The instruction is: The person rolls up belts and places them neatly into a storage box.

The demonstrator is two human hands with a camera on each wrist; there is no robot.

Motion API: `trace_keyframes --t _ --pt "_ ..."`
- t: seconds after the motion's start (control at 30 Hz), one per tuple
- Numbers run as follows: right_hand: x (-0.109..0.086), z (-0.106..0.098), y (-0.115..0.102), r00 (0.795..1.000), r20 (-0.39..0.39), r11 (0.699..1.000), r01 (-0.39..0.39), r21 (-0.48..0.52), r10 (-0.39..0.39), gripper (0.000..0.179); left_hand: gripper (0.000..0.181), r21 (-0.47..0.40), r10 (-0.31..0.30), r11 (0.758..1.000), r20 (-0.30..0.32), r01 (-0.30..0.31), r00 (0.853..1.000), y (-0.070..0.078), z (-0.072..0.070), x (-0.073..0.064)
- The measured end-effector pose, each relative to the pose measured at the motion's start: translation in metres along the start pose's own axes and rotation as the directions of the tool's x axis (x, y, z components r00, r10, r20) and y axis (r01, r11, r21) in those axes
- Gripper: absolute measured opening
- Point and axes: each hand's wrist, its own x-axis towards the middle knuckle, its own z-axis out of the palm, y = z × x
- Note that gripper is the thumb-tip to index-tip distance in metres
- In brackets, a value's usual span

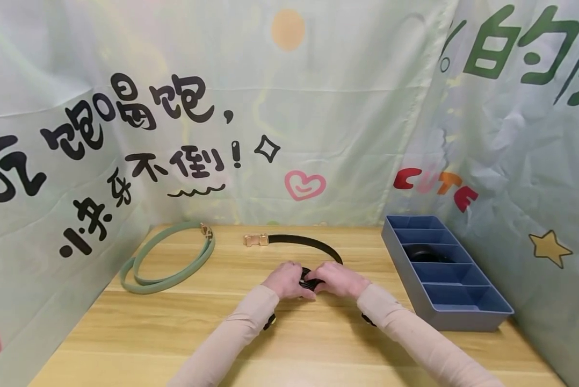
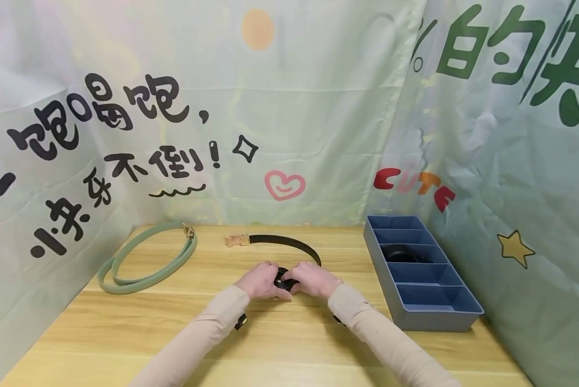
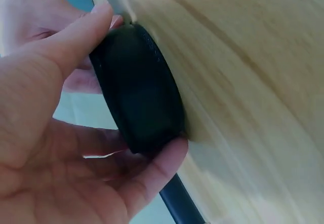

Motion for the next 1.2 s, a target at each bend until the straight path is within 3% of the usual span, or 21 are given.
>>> trace_keyframes --t 0.13,0.27,0.37,0.47,0.63,0.73,0.87,1.0,1.2 --pt "-0.003 -0.001 0.000 1.000 -0.008 1.000 -0.009 -0.018 0.009 0.030 0.054 -0.006 0.000 1.000 -0.009 0.000 1.000 0.000 0.000 0.002" --pt "-0.007 -0.006 0.002 1.000 0.011 1.000 -0.009 -0.026 0.009 0.041 0.046 -0.050 0.069 0.996 0.029 -0.067 0.997 -0.004 -0.004 0.004" --pt "-0.006 -0.007 0.002 1.000 0.009 1.000 0.013 -0.018 -0.013 0.037 0.043 -0.067 0.116 0.992 0.063 -0.111 0.991 -0.006 -0.008 0.005" --pt "-0.004 -0.004 0.001 1.000 -0.015 0.999 0.027 -0.018 -0.027 0.030 0.046 -0.049 0.089 0.995 0.072 -0.086 0.993 -0.004 -0.010 0.003" --pt "-0.003 0.001 0.000 0.999 -0.035 1.000 0.000 -0.022 -0.001 0.025 0.056 0.034 0.027 0.999 0.017 -0.027 0.999 0.002 -0.004 0.003" --pt "-0.005 -0.001 0.001 1.000 -0.021 1.000 0.006 -0.017 -0.006 0.032 0.049 -0.007 0.036 0.999 0.019 -0.036 0.999 0.000 -0.003 0.005" --pt "-0.007 -0.007 0.003 1.000 0.019 1.000 0.019 0.021 -0.020 0.042 0.043 -0.097 0.087 0.992 0.068 -0.080 0.994 -0.006 -0.007 0.005" --pt "-0.005 -0.006 0.001 1.000 0.023 0.999 0.009 0.033 -0.009 0.036 0.043 -0.117 0.135 0.985 0.091 -0.124 0.987 -0.008 -0.009 0.002" --pt "-0.002 0.002 -0.001 0.999 -0.033 1.000 -0.028 -0.010 0.028 0.024 0.052 -0.053 0.038 0.998 0.050 -0.036 0.998 -0.005 -0.005 0.003"
